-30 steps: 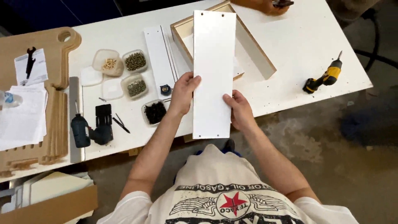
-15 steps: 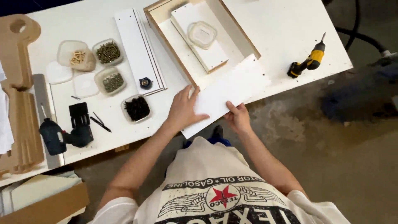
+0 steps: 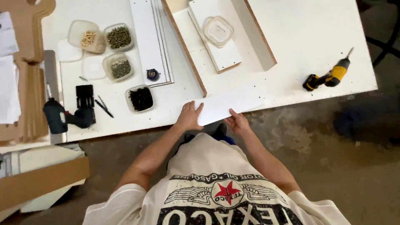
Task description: Assembling wooden drawer components by aligning panels and fastening them with screws using a power drill.
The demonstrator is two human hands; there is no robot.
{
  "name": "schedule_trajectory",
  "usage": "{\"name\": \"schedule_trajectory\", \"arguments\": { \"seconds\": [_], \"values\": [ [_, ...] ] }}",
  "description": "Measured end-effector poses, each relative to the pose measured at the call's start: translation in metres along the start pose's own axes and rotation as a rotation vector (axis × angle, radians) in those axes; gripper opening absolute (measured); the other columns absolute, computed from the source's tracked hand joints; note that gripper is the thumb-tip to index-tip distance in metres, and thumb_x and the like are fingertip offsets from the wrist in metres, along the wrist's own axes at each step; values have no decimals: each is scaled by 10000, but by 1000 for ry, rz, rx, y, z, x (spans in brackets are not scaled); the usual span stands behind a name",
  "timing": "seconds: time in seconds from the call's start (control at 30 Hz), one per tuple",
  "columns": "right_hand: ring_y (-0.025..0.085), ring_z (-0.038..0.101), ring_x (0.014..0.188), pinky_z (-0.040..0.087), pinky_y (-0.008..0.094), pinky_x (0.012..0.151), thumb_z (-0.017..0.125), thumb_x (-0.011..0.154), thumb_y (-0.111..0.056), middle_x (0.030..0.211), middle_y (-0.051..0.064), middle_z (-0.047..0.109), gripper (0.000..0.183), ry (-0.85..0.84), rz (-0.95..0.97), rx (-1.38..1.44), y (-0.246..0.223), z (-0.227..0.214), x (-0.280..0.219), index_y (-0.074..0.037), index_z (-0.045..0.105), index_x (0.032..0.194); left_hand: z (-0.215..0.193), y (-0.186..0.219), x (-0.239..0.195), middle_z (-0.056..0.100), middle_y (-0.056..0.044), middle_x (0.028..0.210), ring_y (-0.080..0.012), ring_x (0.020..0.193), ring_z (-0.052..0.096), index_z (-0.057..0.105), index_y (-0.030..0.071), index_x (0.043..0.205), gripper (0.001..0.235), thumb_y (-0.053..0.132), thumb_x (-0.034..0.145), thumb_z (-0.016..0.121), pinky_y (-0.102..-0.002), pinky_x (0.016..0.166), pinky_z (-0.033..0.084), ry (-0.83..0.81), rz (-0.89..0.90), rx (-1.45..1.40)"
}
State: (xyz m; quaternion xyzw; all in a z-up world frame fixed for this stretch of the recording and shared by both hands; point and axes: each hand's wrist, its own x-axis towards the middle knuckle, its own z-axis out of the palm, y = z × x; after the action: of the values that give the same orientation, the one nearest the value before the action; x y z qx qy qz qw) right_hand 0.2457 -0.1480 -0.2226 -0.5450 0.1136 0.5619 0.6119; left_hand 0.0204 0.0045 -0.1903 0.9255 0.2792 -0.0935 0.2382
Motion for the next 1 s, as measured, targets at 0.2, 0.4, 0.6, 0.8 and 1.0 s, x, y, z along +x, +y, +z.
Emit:
{"name": "schedule_trajectory", "arguments": {
  "seconds": [0.2, 0.4, 0.6, 0.8, 1.0],
  "values": [
    [336, 707, 1076, 585, 475, 973, 790, 952, -301, 1055, 145, 641, 525, 30, 107, -183, -1, -14, 12, -20, 505, 1290, 18, -3, 5, 365, -345, 1499, -490, 1461, 339, 298, 146, 1618, 1183, 535, 653, 861, -582, 1247, 200, -27, -15, -10],
    [411, 684, 1124, 560, 500, 953, 674, 1021, -466, 1164, 309, 673, 611, 9, 146, -546, -17, -19, 5, 97, 577, 1238, 40, -3, 13, 310, -351, 1547, -487, 1498, 270, 277, 137, 1622, 1167, 477, 674, 867, -584, 1278, 150, 30, -9, -31],
    [413, 707, 1058, 595, 478, 879, 618, 1048, -504, 1139, 344, 685, 664, 16, 116, -678, -22, -10, -6, 141, 617, 1205, 47, -2, 3, 250, -318, 1628, -436, 1551, 208, 375, 85, 1576, 1012, 489, 765, 828, -554, 1299, 101, 110, -27, -47],
    [397, 730, 983, 614, 478, 810, 677, 1014, -518, 1091, 318, 708, 679, -18, 112, -828, -19, -7, -5, 127, 628, 1224, 67, -95, -20, 637, -122, 1025, -318, 1015, 642, 697, 95, 1078, 317, 377, 938, 665, -460, 891, 503, 596, -183, -57],
    [333, 746, 879, 627, 410, 751, 706, 991, -419, 1006, 255, 732, 550, -92, 154, -858, 0, 24, -24, 92, 654, 1186, 8, -208, -72, 639, -49, 908, -248, 887, 675, 732, 149, 1039, 135, 218, 923, 718, -379, 780, 556, 596, -668, -139]
  ]
}}
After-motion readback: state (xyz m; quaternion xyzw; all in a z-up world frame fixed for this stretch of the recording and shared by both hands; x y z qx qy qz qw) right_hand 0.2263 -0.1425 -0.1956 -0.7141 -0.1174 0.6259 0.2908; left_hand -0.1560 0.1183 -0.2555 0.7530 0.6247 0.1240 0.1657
